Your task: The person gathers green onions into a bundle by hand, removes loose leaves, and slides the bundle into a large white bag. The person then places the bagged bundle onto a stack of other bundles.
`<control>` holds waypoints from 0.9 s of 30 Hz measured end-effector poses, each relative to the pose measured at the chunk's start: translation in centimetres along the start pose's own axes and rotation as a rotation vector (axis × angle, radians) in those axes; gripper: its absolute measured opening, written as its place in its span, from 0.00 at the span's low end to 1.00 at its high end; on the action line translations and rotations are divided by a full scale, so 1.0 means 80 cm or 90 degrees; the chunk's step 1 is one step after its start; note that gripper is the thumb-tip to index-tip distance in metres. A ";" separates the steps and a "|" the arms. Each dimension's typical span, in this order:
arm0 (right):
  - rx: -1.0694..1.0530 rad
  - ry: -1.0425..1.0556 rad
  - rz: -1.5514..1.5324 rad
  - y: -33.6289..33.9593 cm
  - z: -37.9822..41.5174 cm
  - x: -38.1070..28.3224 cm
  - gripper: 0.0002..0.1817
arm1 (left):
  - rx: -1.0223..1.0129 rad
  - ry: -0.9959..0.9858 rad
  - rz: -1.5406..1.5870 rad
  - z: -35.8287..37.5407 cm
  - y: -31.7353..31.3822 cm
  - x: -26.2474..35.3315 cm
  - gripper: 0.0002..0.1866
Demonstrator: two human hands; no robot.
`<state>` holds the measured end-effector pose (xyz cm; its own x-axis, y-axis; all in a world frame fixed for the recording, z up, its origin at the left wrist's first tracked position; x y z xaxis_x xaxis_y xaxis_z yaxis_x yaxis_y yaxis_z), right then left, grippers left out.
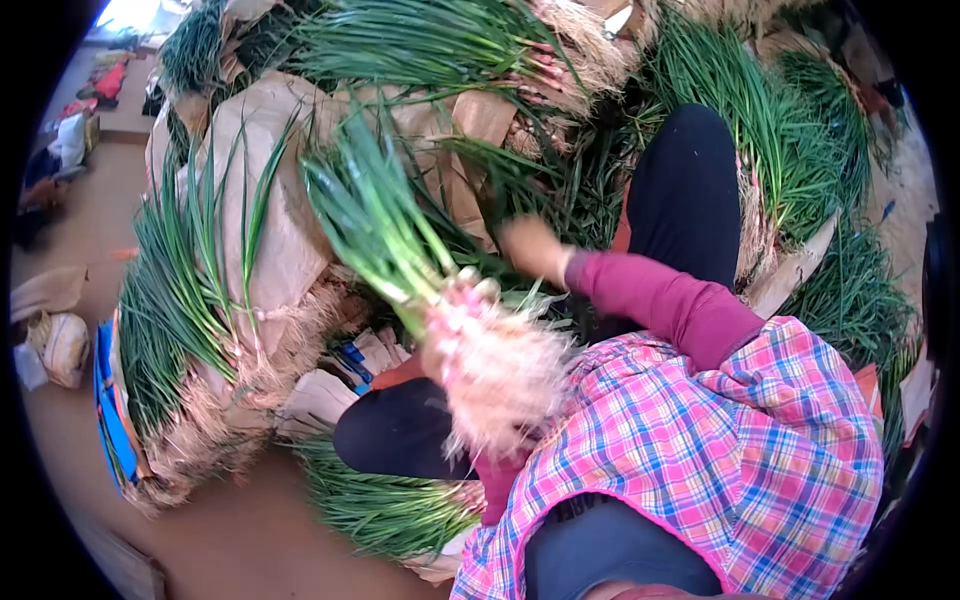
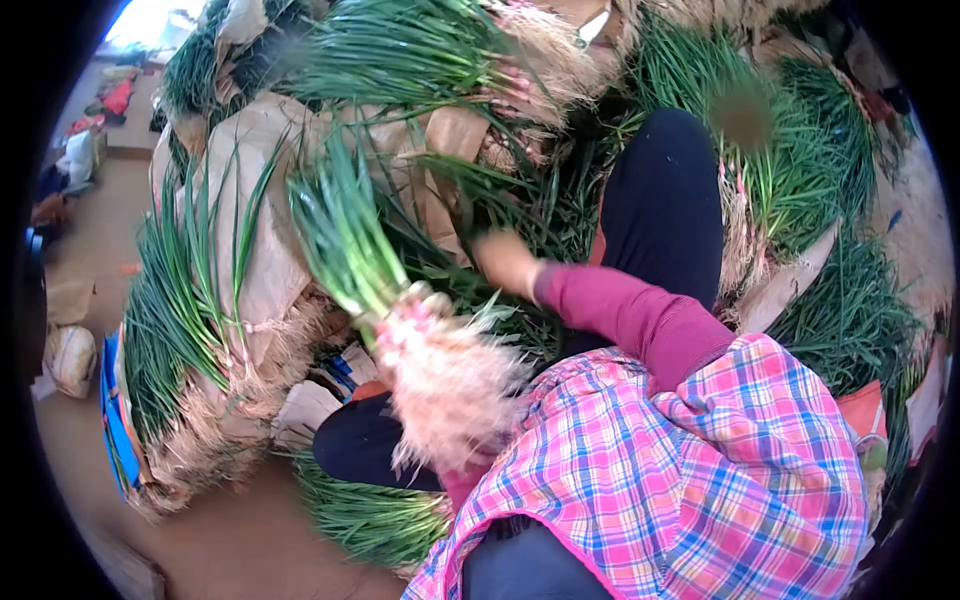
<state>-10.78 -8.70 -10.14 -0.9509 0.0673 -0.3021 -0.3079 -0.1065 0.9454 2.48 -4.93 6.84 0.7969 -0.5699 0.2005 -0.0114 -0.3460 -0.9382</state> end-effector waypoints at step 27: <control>-0.238 0.695 -1.071 0.283 0.107 -0.115 0.11 | -0.067 0.167 -0.064 -0.006 -0.290 0.039 0.17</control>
<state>-8.73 -3.26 15.06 0.6458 -0.1897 -0.7395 -0.5785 -0.7537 -0.3119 4.92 0.95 29.36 0.6144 -0.6972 0.3693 -0.0139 -0.4776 -0.8785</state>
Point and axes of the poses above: each hand's wrist, its own z-axis away from the middle knuckle, its own y-axis out of the back of the hand, x = y × z, the point moved 5 cm from there along -z, towards the middle knuckle, and after that the axes turned 3 degrees about -y, right-handed, at the moved point
